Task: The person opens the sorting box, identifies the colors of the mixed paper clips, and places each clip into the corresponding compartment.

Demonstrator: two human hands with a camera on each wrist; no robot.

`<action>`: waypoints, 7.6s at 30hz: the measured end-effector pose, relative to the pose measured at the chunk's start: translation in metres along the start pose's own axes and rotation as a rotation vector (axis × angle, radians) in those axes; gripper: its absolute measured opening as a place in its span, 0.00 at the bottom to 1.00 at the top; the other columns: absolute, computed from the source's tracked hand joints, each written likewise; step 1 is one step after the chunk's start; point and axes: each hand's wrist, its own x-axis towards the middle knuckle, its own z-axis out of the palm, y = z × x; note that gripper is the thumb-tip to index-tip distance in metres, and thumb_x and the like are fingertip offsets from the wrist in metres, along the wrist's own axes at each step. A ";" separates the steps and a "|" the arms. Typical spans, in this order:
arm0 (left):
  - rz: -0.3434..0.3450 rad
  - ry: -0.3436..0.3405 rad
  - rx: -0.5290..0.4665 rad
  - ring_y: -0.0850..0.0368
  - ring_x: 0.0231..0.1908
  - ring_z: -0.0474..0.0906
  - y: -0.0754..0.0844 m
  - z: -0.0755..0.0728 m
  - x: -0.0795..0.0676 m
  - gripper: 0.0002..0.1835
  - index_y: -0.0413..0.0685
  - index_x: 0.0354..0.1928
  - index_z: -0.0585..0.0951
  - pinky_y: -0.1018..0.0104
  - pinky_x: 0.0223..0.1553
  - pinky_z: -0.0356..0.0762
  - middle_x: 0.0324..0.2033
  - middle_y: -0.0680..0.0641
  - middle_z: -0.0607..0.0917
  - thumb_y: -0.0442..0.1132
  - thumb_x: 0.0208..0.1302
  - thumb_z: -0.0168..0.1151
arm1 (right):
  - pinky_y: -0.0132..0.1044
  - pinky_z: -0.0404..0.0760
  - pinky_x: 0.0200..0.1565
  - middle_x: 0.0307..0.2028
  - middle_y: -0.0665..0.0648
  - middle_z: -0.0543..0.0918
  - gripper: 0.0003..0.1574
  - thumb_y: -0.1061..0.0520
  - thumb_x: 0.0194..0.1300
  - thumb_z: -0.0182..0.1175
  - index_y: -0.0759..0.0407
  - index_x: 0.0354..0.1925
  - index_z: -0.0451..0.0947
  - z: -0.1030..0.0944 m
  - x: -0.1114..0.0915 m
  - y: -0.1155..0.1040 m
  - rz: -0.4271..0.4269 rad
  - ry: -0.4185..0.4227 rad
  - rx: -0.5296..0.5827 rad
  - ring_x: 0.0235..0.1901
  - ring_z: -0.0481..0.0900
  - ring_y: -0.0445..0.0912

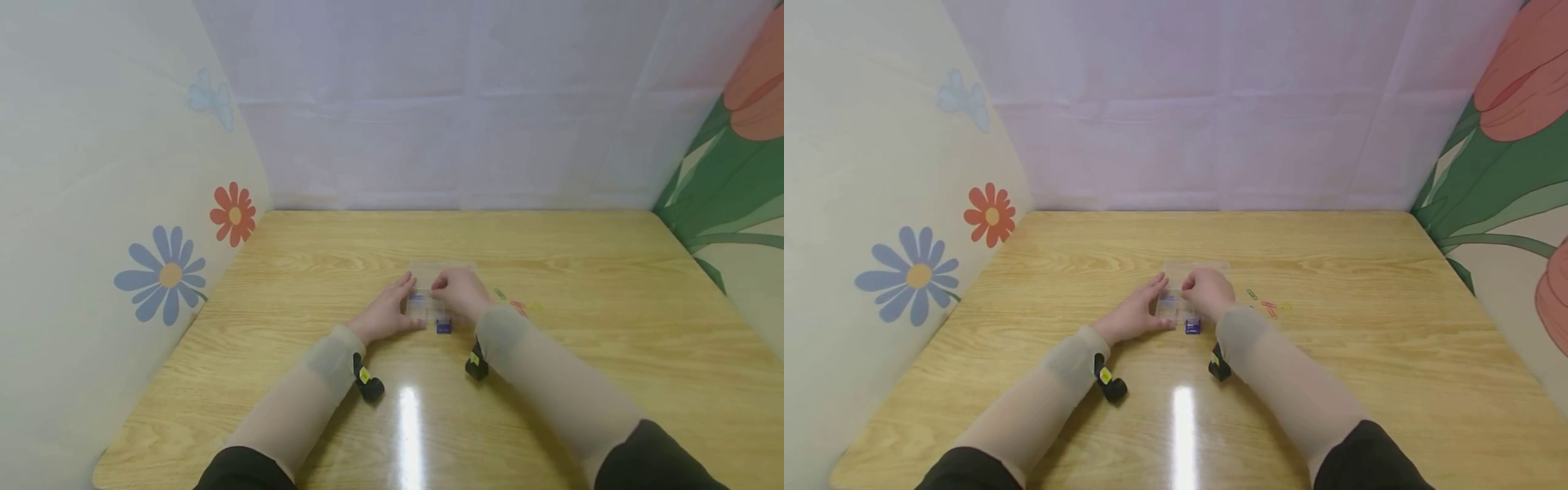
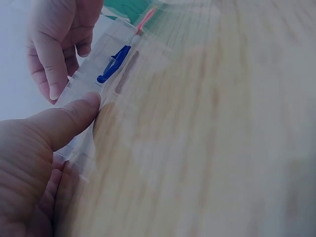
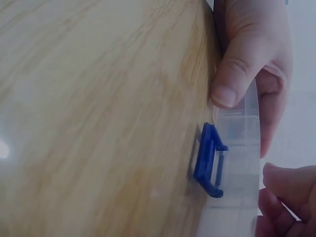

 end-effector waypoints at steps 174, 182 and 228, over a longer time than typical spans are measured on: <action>-0.002 0.014 0.003 0.49 0.73 0.44 -0.001 0.004 0.003 0.57 0.48 0.75 0.51 0.54 0.71 0.45 0.75 0.49 0.45 0.58 0.50 0.72 | 0.50 0.75 0.55 0.52 0.58 0.80 0.17 0.50 0.70 0.57 0.56 0.53 0.78 -0.040 -0.011 0.042 -0.079 0.009 0.051 0.52 0.75 0.53; -0.001 0.014 0.008 0.49 0.73 0.44 0.000 0.004 0.003 0.57 0.48 0.75 0.51 0.55 0.71 0.45 0.75 0.49 0.45 0.58 0.50 0.72 | 0.52 0.73 0.57 0.56 0.61 0.78 0.21 0.49 0.71 0.54 0.60 0.56 0.75 -0.062 -0.022 0.070 -0.054 0.049 0.075 0.54 0.74 0.55; -0.008 0.001 0.007 0.49 0.73 0.43 -0.001 0.003 0.003 0.57 0.47 0.75 0.51 0.54 0.71 0.44 0.76 0.49 0.45 0.61 0.50 0.71 | 0.40 0.73 0.38 0.29 0.49 0.79 0.07 0.58 0.54 0.69 0.53 0.28 0.78 -0.071 -0.072 0.114 -0.181 -0.257 -0.183 0.31 0.73 0.44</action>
